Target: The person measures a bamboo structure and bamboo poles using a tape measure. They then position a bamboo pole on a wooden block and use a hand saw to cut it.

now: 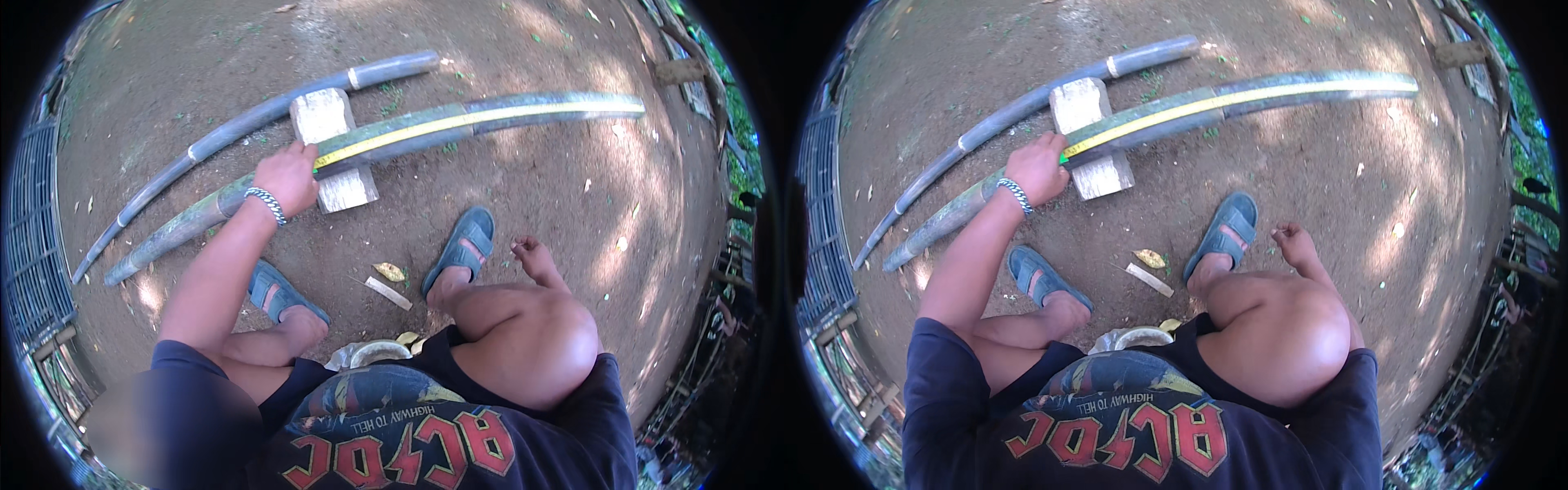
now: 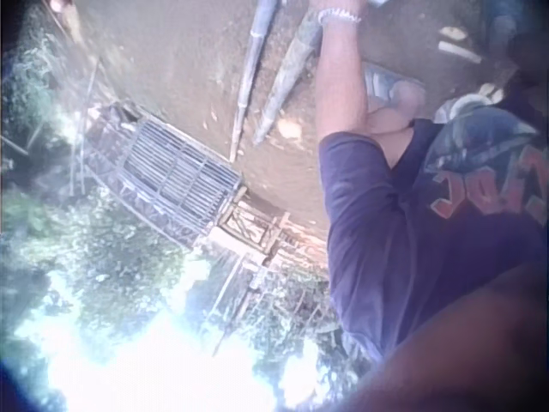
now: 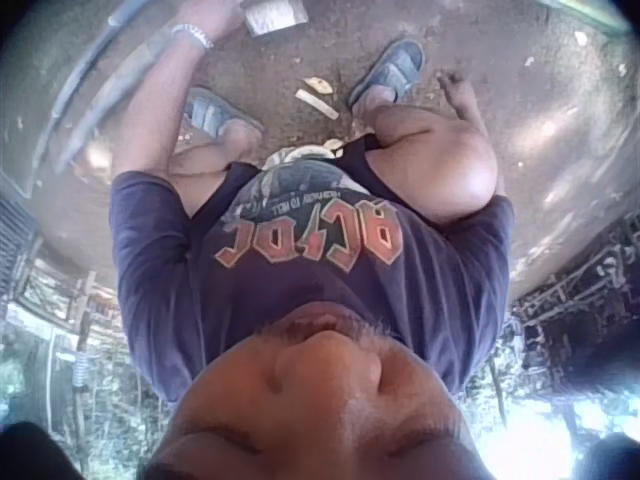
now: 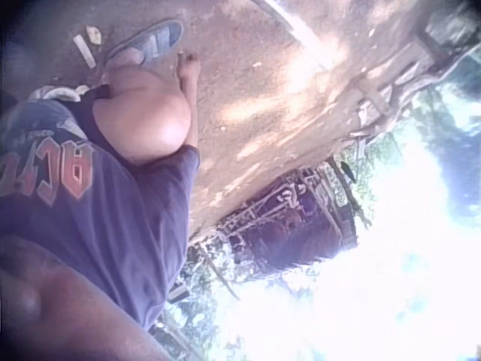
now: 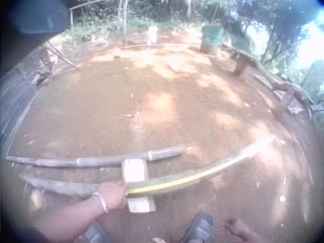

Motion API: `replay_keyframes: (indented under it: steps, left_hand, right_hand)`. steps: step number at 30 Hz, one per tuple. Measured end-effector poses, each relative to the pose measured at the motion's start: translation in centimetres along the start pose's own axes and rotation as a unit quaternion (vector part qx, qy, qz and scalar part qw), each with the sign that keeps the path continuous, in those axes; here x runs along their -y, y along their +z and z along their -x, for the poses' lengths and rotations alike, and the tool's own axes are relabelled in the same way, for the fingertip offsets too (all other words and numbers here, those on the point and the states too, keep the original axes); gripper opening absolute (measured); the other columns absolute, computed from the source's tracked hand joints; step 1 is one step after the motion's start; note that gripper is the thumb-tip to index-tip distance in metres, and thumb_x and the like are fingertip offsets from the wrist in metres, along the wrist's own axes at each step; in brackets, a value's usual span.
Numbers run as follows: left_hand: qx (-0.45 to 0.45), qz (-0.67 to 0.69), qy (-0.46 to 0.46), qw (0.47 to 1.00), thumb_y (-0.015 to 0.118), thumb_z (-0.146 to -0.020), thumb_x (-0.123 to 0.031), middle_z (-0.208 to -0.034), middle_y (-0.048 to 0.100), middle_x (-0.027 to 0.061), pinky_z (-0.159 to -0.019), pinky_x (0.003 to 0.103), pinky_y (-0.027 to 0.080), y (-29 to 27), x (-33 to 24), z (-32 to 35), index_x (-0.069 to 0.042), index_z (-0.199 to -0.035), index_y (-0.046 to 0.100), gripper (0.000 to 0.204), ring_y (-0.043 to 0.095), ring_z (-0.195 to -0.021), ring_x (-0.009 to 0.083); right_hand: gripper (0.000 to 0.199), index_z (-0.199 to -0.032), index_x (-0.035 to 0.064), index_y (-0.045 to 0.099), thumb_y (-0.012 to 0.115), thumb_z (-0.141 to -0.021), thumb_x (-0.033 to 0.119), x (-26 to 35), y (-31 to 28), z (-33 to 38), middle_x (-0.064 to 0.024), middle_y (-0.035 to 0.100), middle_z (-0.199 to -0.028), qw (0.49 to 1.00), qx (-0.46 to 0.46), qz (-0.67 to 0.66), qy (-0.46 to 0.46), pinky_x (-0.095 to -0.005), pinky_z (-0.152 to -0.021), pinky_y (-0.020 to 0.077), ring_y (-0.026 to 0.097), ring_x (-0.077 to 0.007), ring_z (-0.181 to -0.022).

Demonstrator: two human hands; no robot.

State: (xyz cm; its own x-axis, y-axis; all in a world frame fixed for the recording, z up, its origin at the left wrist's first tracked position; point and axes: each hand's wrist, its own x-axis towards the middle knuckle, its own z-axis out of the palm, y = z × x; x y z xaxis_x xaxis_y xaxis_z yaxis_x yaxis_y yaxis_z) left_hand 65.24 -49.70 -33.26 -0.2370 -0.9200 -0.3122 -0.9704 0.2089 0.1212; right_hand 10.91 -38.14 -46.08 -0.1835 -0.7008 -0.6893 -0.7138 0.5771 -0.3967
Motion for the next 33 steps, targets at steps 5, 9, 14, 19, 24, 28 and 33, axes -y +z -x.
replay_keyframes:
  steps: [5,9,14,19,24,28,33]
  left_hand:
    - [-0.016,-0.045,0.015,0.999,0.066,-0.081,-0.019,-0.111,0.062,0.0153,-0.088,0.044,0.052,0.3,0.6,-1.1,-0.006,-0.115,0.053,0.039,0.063,-0.103,0.0334]
    - [-0.009,-0.061,-0.022,0.998,0.077,-0.079,-0.026,-0.117,0.065,0.0163,-0.088,0.044,0.052,-0.2,-0.4,-2.0,-0.010,-0.127,0.054,0.055,0.063,-0.106,0.0339]
    - [-0.013,-0.095,-0.008,0.995,0.078,-0.079,-0.021,-0.120,0.065,0.0168,-0.091,0.045,0.051,0.4,-1.5,-1.7,-0.009,-0.129,0.059,0.055,0.063,-0.109,0.0353]
    - [-0.047,-0.076,0.019,0.996,0.078,-0.078,-0.019,-0.120,0.065,0.0177,-0.092,0.045,0.050,1.6,-0.7,-1.5,-0.006,-0.126,0.061,0.052,0.062,-0.109,0.0365]
    - [-0.051,-0.106,0.006,0.993,0.078,-0.079,-0.024,-0.122,0.065,0.0171,-0.092,0.045,0.050,2.3,-0.2,-1.3,-0.009,-0.127,0.061,0.052,0.063,-0.108,0.0368]
    - [-0.058,-0.119,0.022,0.991,0.077,-0.080,-0.027,-0.120,0.066,0.0169,-0.091,0.046,0.050,2.7,-0.1,-1.4,-0.011,-0.126,0.062,0.051,0.064,-0.106,0.0374]
    - [-0.045,-0.125,-0.001,0.991,0.077,-0.080,-0.027,-0.120,0.066,0.0172,-0.092,0.046,0.049,3.1,0.0,-1.5,-0.009,-0.126,0.062,0.051,0.063,-0.107,0.0375]
  right_hand:
    - [0.050,-0.119,0.0033,0.063,0.071,-0.087,0.040,-3.1,2.5,3.0,-0.0168,0.072,-0.099,0.995,-0.030,0.011,0.092,-0.0383,-0.086,0.0521,0.069,-0.0281,-0.093]
    - [0.047,-0.120,0.0050,0.063,0.070,-0.087,0.038,-3.6,2.5,6.9,-0.0180,0.071,-0.107,0.993,-0.056,0.009,0.108,-0.0414,-0.089,0.0516,0.067,-0.0319,-0.103]
    - [0.043,-0.121,0.0071,0.063,0.071,-0.088,0.034,-9.7,2.8,18.4,-0.0120,0.071,-0.099,0.974,-0.143,-0.113,0.138,-0.0381,-0.085,0.0521,0.068,-0.0251,-0.094]
    - [0.044,-0.118,0.0067,0.063,0.065,-0.089,0.040,-20.6,7.7,35.6,-0.0202,0.068,-0.110,0.895,-0.187,-0.058,0.400,-0.0439,-0.090,0.0513,0.065,-0.0358,-0.103]
    - [0.027,-0.109,0.0119,0.070,0.059,-0.087,0.024,-26.6,24.1,44.7,-0.0166,0.067,-0.107,0.910,0.094,0.053,0.401,-0.0416,-0.092,0.0528,0.065,-0.0327,-0.106]
    - [0.044,-0.110,0.0110,0.071,0.067,-0.081,0.044,-21.8,37.2,45.3,-0.0149,0.071,-0.110,0.900,0.218,-0.092,0.365,-0.0414,-0.093,0.0510,0.066,-0.0352,-0.106]
    - [0.037,-0.108,0.0087,0.072,0.067,-0.084,0.036,-12.8,44.5,41.7,-0.0175,0.070,-0.106,0.896,0.281,-0.200,0.280,-0.0366,-0.090,0.0514,0.066,-0.0332,-0.105]
